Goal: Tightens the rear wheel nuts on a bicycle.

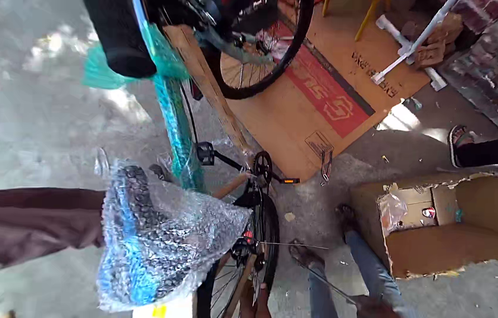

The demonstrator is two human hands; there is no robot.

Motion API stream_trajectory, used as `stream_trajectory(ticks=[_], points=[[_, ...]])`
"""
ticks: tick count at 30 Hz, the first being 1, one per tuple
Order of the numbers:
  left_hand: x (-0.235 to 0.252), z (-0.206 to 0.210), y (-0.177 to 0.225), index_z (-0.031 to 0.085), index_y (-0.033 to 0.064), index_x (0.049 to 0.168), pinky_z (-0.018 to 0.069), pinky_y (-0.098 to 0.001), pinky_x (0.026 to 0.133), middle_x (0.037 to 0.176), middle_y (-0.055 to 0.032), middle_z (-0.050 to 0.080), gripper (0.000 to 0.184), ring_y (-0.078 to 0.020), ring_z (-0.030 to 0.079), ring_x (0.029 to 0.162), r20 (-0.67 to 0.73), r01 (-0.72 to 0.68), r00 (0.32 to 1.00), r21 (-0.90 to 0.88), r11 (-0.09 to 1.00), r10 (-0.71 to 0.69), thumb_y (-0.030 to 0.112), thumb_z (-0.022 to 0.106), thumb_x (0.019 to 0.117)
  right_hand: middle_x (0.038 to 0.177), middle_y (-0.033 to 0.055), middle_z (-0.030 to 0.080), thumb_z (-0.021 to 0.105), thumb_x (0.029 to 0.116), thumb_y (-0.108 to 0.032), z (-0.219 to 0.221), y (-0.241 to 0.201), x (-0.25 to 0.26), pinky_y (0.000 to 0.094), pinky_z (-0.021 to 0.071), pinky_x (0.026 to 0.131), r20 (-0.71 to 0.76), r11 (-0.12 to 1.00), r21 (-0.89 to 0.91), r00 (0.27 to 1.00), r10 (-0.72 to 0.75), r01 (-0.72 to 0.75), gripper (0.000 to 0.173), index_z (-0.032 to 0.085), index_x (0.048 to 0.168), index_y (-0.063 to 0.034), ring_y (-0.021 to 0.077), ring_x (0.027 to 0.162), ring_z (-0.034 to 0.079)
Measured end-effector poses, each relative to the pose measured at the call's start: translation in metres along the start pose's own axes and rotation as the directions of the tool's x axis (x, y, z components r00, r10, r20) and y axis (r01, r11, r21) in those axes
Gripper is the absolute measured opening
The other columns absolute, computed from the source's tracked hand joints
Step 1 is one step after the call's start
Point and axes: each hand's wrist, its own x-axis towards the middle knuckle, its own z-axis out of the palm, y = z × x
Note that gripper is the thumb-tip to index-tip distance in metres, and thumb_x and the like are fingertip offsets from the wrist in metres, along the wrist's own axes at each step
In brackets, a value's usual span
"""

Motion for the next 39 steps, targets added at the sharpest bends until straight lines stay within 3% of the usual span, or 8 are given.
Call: stream_trajectory(ticks=[6, 10, 13, 18, 22, 30, 33, 39], points=[[0.033, 0.003, -0.033, 0.035, -0.0068, 0.152, 0.0407, -0.052, 0.112, 0.155, -0.027, 0.039, 0.062, -0.0324, 0.044, 0.14, -0.153, 0.125, 0.98, -0.046, 0.991, -0.131, 0.032, 0.051, 0.1059, 0.079, -0.0034, 0.065, 0.052, 0.1051, -0.019, 0.022, -0.007, 0.045, 0.0251, 0.0503, 0.066, 0.19, 0.993, -0.01, 0.975, -0.115, 0.119, 0.033, 0.067, 0.131, -0.0056, 0.0054, 0.068, 0.058], [0.081, 0.014, -0.031, 0.032, -0.0038, 0.154, 0.0401, -0.0456, 0.114, 0.156, -0.0238, 0.039, 0.067, -0.0289, 0.044, 0.141, -0.216, 0.118, 0.968, -0.051, 0.992, -0.126, 0.038, 0.05, 0.1057, 0.08, -0.0046, 0.065, 0.053, 0.1066, -0.021, 0.03, -0.009, 0.086, 0.0234, 0.0503, 0.066, 0.241, 0.978, 0.034, 0.948, -0.206, 0.204, 0.031, 0.068, 0.13, -0.0074, 0.0036, 0.068, 0.057], [0.116, 0.016, -0.022, 0.029, -0.0021, 0.156, 0.0407, -0.0508, 0.114, 0.157, -0.023, 0.037, 0.07, -0.031, 0.042, 0.142, -0.23, 0.077, 0.97, -0.028, 0.997, -0.081, 0.038, 0.054, 0.1038, 0.078, -0.0059, 0.064, 0.053, 0.1068, -0.023, 0.033, -0.01, 0.109, 0.0226, 0.049, 0.065, 0.258, 0.966, 0.078, 0.931, -0.258, 0.246, 0.032, 0.069, 0.129, -0.008, 0.0027, 0.067, 0.056], [0.154, 0.019, -0.016, 0.056, 0.0001, 0.135, 0.0493, -0.0449, 0.1, 0.131, -0.0148, 0.062, 0.051, -0.0228, 0.06, 0.118, -0.25, 0.078, 0.965, 0.007, 0.997, -0.074, 0.038, 0.061, 0.1019, 0.079, -0.0062, 0.063, 0.053, 0.1073, -0.024, 0.034, -0.008, 0.118, 0.0206, 0.048, 0.064, 0.287, 0.959, 0.12, 0.916, -0.28, 0.256, 0.032, 0.069, 0.13, -0.0078, 0.0011, 0.067, 0.055], [0.159, 0.023, -0.021, 0.061, -0.0083, 0.12, 0.0503, -0.0278, 0.098, 0.11, -0.011, 0.067, 0.041, -0.0063, 0.063, 0.104, -0.256, -0.162, 0.943, 0.208, 0.965, 0.214, 0.03, 0.054, 0.1062, 0.079, -0.0064, 0.064, 0.054, 0.107, -0.025, 0.033, -0.003, 0.117, 0.0202, 0.0485, 0.064, 0.282, 0.957, 0.159, 0.918, -0.278, 0.241, 0.032, 0.069, 0.129, -0.008, 0.0008, 0.067, 0.055], [0.163, 0.023, -0.012, 0.06, -0.0058, 0.124, 0.0557, -0.0341, 0.093, 0.109, -0.0144, 0.065, 0.047, -0.0123, 0.067, 0.1, -0.313, -0.017, 0.94, 0.346, 0.938, 0.133, 0.03, 0.032, 0.1129, 0.078, -0.0053, 0.062, 0.053, 0.1079, -0.028, 0.036, -0.005, 0.132, 0.0208, 0.049, 0.065, 0.326, 0.942, 0.187, 0.887, -0.328, 0.28, 0.033, 0.069, 0.128, -0.0065, 0.0014, 0.067, 0.055], [0.166, 0.023, -0.004, 0.058, -0.0029, 0.127, 0.0603, -0.041, 0.085, 0.112, -0.0161, 0.065, 0.053, -0.0182, 0.07, 0.096, -0.349, 0.097, 0.937, 0.271, 0.958, 0.004, 0.039, 0.029, 0.1131, 0.078, -0.0038, 0.062, 0.052, 0.1081, -0.028, 0.041, -0.005, 0.143, 0.0212, 0.0489, 0.065, 0.346, 0.928, 0.203, 0.863, -0.367, 0.314, 0.035, 0.069, 0.128, -0.0048, 0.0019, 0.068, 0.055], [0.167, 0.027, -0.006, 0.051, -0.0031, 0.131, 0.0629, -0.0397, 0.073, 0.105, -0.0129, 0.063, 0.056, -0.0179, 0.071, 0.083, -0.355, 0.087, 0.934, 0.132, 0.987, -0.034, 0.043, 0.025, 0.1127, 0.078, -0.005, 0.06, 0.051, 0.1084, -0.029, 0.051, -0.002, 0.16, 0.0205, 0.0471, 0.065, 0.365, 0.93, 0.218, 0.859, -0.36, 0.297, 0.037, 0.068, 0.13, -0.0047, 0.0015, 0.067, 0.053]])
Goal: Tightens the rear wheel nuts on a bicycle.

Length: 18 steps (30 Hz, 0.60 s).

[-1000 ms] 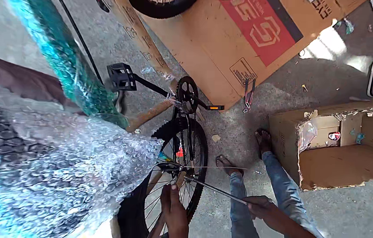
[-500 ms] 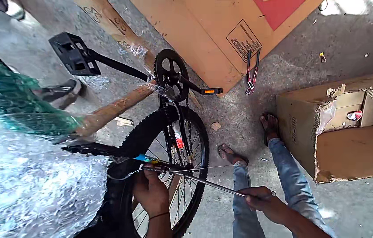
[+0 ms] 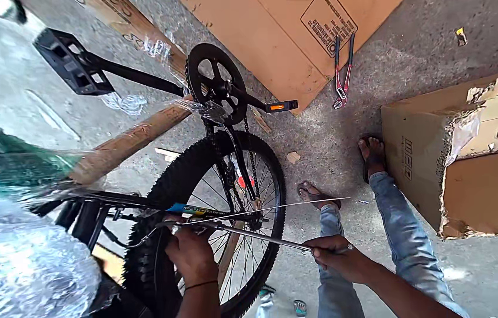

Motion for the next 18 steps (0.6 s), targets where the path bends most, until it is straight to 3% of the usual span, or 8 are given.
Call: stream_trajectory(ticks=[6, 9, 13, 18], points=[[0.002, -0.001, -0.001, 0.051, 0.001, 0.132, 0.0622, -0.0401, 0.074, 0.107, -0.0109, 0.066, 0.059, -0.0168, 0.071, 0.088, 0.019, 0.002, 1.0, 0.034, 0.999, -0.002, 0.048, 0.021, 0.1118, 0.077, -0.0052, 0.06, 0.051, 0.1087, -0.025, -0.004, 0.016, 0.004, 0.02, 0.0465, 0.064, 0.019, 0.994, 0.104, 0.999, -0.046, 0.044, 0.034, 0.067, 0.131, -0.0031, 0.001, 0.067, 0.053], [0.002, 0.003, 0.003, 0.048, 0.006, 0.139, 0.062, -0.0437, 0.074, 0.11, -0.0114, 0.066, 0.068, -0.0205, 0.071, 0.091, 0.001, 0.054, 0.999, 0.006, 0.999, -0.054, 0.061, 0.021, 0.1078, 0.077, -0.0052, 0.059, 0.051, 0.1087, -0.025, -0.006, 0.021, 0.006, 0.0198, 0.0463, 0.064, 0.029, 0.992, 0.116, 0.999, -0.043, 0.039, 0.035, 0.067, 0.131, -0.0034, 0.001, 0.067, 0.052], [0.005, 0.003, 0.003, 0.052, 0.0091, 0.133, 0.0623, -0.043, 0.069, 0.102, -0.0104, 0.07, 0.074, -0.0227, 0.073, 0.084, -0.006, 0.112, 0.994, -0.02, 0.994, -0.112, 0.069, 0.02, 0.1036, 0.077, -0.0046, 0.06, 0.051, 0.1089, -0.025, -0.007, 0.025, 0.013, 0.0193, 0.0458, 0.063, 0.042, 0.993, 0.113, 0.998, -0.039, 0.034, 0.035, 0.067, 0.13, -0.0034, 0.0011, 0.066, 0.052], [0.006, 0.003, 0.004, 0.049, 0.0099, 0.136, 0.0621, -0.0435, 0.066, 0.101, -0.0113, 0.069, 0.076, -0.0232, 0.073, 0.08, -0.012, 0.12, 0.993, 0.01, 0.993, -0.12, 0.071, 0.017, 0.1027, 0.078, -0.0055, 0.06, 0.051, 0.1085, -0.024, -0.011, 0.033, 0.023, 0.0193, 0.0466, 0.065, 0.054, 0.988, 0.142, 0.997, -0.06, 0.051, 0.034, 0.067, 0.129, -0.0018, 0.0004, 0.068, 0.053]])
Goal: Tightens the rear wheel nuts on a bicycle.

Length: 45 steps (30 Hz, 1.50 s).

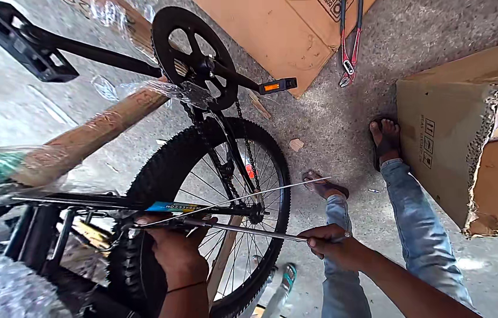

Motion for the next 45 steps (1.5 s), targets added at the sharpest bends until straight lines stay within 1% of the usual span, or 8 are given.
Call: stream_trajectory(ticks=[10, 22, 27, 31, 33, 38, 41, 45], points=[[-0.002, 0.002, 0.001, 0.047, 0.0134, 0.143, 0.0623, -0.0475, 0.07, 0.118, -0.0137, 0.065, 0.074, -0.0254, 0.072, 0.089, -0.029, -0.003, 1.0, 0.02, 1.0, 0.004, 0.068, 0.016, 0.1042, 0.071, -0.0084, 0.054, 0.051, 0.1034, -0.021, -0.039, -0.029, 0.043, 0.0201, 0.046, 0.062, 0.074, 0.951, 0.117, 0.958, 0.278, -0.285, 0.026, 0.072, 0.115, -0.0103, 0.0009, 0.061, 0.05], [0.0, 0.001, 0.002, 0.049, 0.0136, 0.139, 0.0635, -0.0436, 0.067, 0.111, -0.0093, 0.066, 0.072, -0.0212, 0.073, 0.086, 0.021, -0.036, 0.999, -0.003, 0.999, 0.036, 0.067, 0.014, 0.1043, 0.079, -0.0019, 0.063, 0.058, 0.1036, -0.016, -0.041, -0.031, 0.054, 0.017, 0.0438, 0.059, 0.225, 0.964, -0.237, 0.972, -0.068, 0.122, 0.019, 0.068, 0.097, -0.0017, -0.001, 0.064, 0.052], [-0.002, 0.001, -0.001, 0.039, 0.0176, 0.15, 0.0632, -0.0482, 0.072, 0.126, -0.0121, 0.063, 0.071, -0.0249, 0.072, 0.096, 0.023, -0.05, 0.998, -0.029, 0.998, 0.051, 0.065, 0.01, 0.1053, 0.058, -0.0014, 0.056, 0.056, 0.095, -0.022, -0.065, -0.049, 0.07, 0.0361, 0.0493, 0.054, 0.489, 0.053, -0.846, 0.812, -0.318, 0.53, 0.02, 0.072, 0.1, -0.0112, 0.0154, 0.053, 0.058], [0.001, -0.006, -0.001, 0.047, 0.0114, 0.14, 0.062, -0.0445, 0.072, 0.113, -0.0117, 0.065, 0.074, -0.0232, 0.071, 0.091, 0.09, -0.056, 0.994, 0.017, 0.998, 0.054, 0.066, 0.01, 0.105, 0.105, 0.006, 0.068, 0.054, 0.0988, -0.038, -0.048, -0.058, 0.054, 0.0484, 0.0496, 0.098, 0.255, -0.182, -0.961, 0.917, -0.307, 0.206, 0.029, 0.074, 0.109, -0.0207, 0.0273, 0.105, 0.064], [-0.004, -0.009, 0.009, 0.052, 0.0136, 0.137, 0.0575, -0.0473, 0.075, 0.117, -0.0125, 0.068, 0.077, -0.0265, 0.069, 0.1, 0.108, 0.026, 0.993, 0.141, 0.99, -0.041, 0.071, 0.013, 0.1027, 0.129, 0.0121, 0.064, 0.051, 0.1002, -0.058, -0.03, -0.051, 0.035, 0.0527, 0.0476, 0.103, -0.01, -0.17, -0.984, 0.963, -0.27, -0.057, 0.049, 0.07, 0.121, -0.0182, 0.0336, 0.123, 0.059], [-0.006, -0.009, 0.012, 0.06, 0.008, 0.121, 0.0556, -0.0324, 0.072, 0.099, -0.0032, 0.065, 0.061, -0.0098, 0.065, 0.084, 0.052, -0.085, 0.996, 0.205, 0.975, 0.076, 0.057, 0.026, 0.1086, 0.107, 0.0156, 0.064, 0.062, 0.0946, -0.051, -0.01, -0.048, 0.021, 0.045, 0.0564, 0.06, -0.336, -0.104, -0.926, 0.918, -0.209, -0.363, 0.054, 0.062, 0.129, -0.0094, 0.0301, 0.074, 0.067], [-0.003, -0.01, 0.012, 0.057, 0.0054, 0.123, 0.0559, -0.0292, 0.071, 0.096, -0.0026, 0.063, 0.051, -0.0076, 0.064, 0.08, 0.065, -0.104, 0.993, 0.15, 0.983, 0.095, 0.046, 0.029, 0.1113, 0.116, 0.0061, 0.069, 0.068, 0.087, -0.004, -0.028, -0.05, 0.014, 0.0429, 0.0592, 0.064, -0.333, 0.362, -0.887, 0.94, -0.073, -0.286, 0.044, 0.067, 0.129, -0.0171, 0.0209, 0.077, 0.068], [-0.001, -0.009, -0.002, 0.05, 0.0001, 0.13, 0.0571, -0.0311, 0.079, 0.103, -0.004, 0.06, 0.041, -0.0083, 0.063, 0.088, 0.002, -0.174, 0.985, -0.017, 0.985, 0.174, 0.031, 0.029, 0.1123, 0.131, 0.0039, 0.068, 0.048, 0.1053, -0.023, -0.048, -0.031, -0.01, 0.0377, 0.0605, 0.086, -0.277, 0.906, -0.423, 0.954, -0.115, -0.014, 0.038, 0.063, 0.139, -0.0159, 0.0165, 0.099, 0.07]])
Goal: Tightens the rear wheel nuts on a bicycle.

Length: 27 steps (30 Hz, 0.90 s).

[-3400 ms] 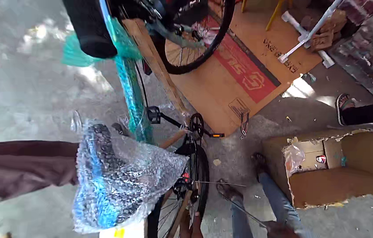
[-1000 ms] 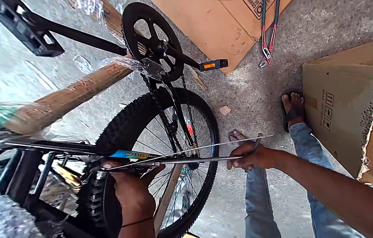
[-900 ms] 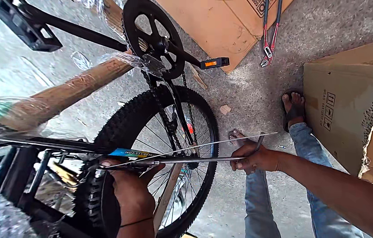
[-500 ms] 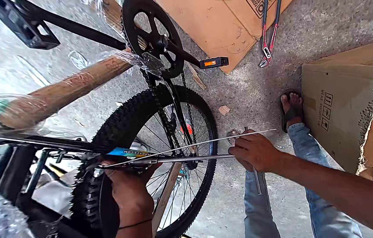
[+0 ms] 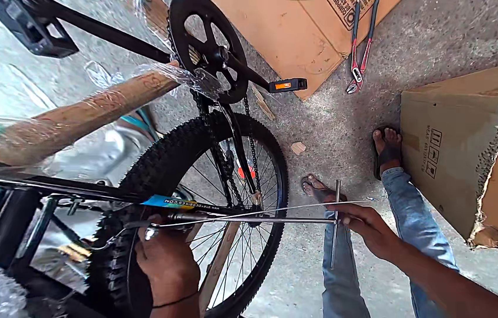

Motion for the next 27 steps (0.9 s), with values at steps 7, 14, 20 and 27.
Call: stream_trajectory(ticks=[7, 14, 20, 27], points=[[0.002, -0.006, -0.022, 0.052, 0.0034, 0.131, 0.0584, -0.0353, 0.095, 0.113, -0.0007, 0.068, 0.047, -0.011, 0.068, 0.106, 0.126, -0.115, 0.982, -0.206, 0.972, 0.143, 0.038, 0.027, 0.1125, 0.119, 0.0196, 0.072, 0.057, 0.1023, -0.02, 0.032, -0.029, -0.004, 0.0415, 0.063, 0.08, 0.136, 0.684, 0.657, 0.942, 0.306, -0.317, 0.045, 0.049, 0.146, -0.0147, 0.0285, 0.089, 0.075], [0.005, -0.002, -0.026, 0.048, 0.0067, 0.134, 0.055, -0.0513, 0.098, 0.124, -0.0106, 0.066, 0.047, -0.0267, 0.066, 0.114, 0.146, 0.05, 0.989, -0.443, 0.895, 0.017, 0.037, 0.02, 0.1127, 0.108, 0.0023, 0.074, 0.049, 0.1098, -0.03, 0.005, -0.052, 0.016, 0.0291, 0.0589, 0.089, 0.438, 0.946, -0.282, 0.899, -0.022, 0.16, 0.037, 0.062, 0.141, -0.015, 0.0101, 0.098, 0.07], [0.0, 0.012, -0.013, 0.051, 0.0073, 0.13, 0.0589, -0.0436, 0.091, 0.119, -0.008, 0.068, 0.042, -0.0223, 0.07, 0.105, 0.098, 0.093, 0.993, -0.391, 0.916, -0.059, 0.035, 0.025, 0.1127, 0.154, 0.0199, 0.044, 0.06, 0.1012, -0.042, 0.009, -0.072, 0.023, 0.0446, 0.0587, 0.071, 0.155, 0.269, -0.947, 0.984, -0.088, 0.174, 0.055, 0.051, 0.151, -0.02, 0.0308, 0.095, 0.069], [0.0, 0.016, -0.012, 0.056, 0.0078, 0.12, 0.0619, -0.0391, 0.085, 0.106, -0.0061, 0.074, 0.032, -0.0206, 0.074, 0.098, 0.049, 0.041, 0.998, -0.385, 0.922, -0.024, 0.029, 0.032, 0.113, 0.097, 0.0003, 0.071, 0.059, 0.0923, -0.02, 0.002, -0.053, 0.008, 0.0384, 0.0576, 0.061, 0.115, 0.621, -0.777, 0.993, -0.017, 0.101, 0.044, 0.063, 0.135, -0.0162, 0.0148, 0.073, 0.067]])
